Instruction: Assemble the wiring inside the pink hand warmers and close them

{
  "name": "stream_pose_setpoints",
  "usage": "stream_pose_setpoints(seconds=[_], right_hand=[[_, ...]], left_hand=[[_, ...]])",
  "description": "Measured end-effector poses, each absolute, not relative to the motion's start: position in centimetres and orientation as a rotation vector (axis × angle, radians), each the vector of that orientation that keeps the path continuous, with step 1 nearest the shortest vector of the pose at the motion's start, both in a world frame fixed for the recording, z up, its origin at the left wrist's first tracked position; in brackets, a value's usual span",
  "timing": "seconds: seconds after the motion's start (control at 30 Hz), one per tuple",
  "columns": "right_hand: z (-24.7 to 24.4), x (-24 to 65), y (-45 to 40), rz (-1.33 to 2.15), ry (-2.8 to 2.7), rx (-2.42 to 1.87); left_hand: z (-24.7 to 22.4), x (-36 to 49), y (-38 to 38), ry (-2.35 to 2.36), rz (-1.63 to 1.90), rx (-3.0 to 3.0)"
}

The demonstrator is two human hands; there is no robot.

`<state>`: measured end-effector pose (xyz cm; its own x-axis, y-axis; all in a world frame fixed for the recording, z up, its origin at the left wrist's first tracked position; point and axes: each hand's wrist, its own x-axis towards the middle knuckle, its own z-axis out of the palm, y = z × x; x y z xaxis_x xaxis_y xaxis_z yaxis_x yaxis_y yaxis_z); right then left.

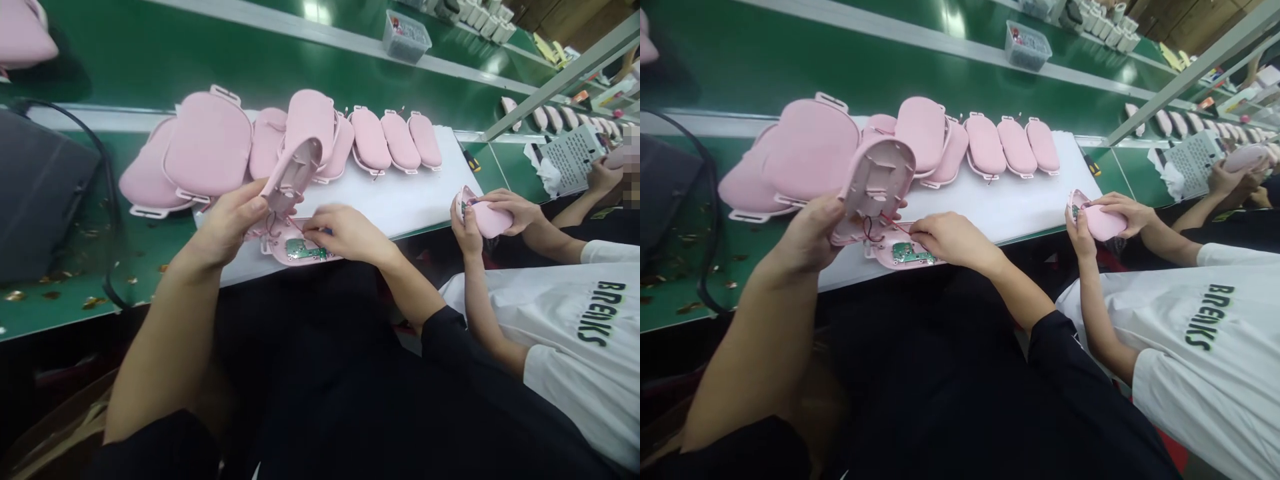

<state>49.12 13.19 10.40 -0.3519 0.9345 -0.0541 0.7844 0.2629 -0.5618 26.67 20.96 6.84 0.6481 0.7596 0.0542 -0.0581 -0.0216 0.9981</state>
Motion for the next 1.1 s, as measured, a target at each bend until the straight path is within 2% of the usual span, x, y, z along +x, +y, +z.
stream_pose_setpoints(seconds=[0.27,0.77,1.1], right_hand=[[11.8,48.3,14.7,1.007,-2.190,-1.542],[9.5,48.7,13.9,0.744,-2.284,-1.421],[8.9,48.6,12.9,0.648,-2.288,-1.554]], left_hand=[[8.7,27.5,20.6,0.588,0.718,1.668],[9.7,27.9,19.9,0.608,0.703,1.668],[9.2,27.8,19.8,0.541,0.727,1.683]])
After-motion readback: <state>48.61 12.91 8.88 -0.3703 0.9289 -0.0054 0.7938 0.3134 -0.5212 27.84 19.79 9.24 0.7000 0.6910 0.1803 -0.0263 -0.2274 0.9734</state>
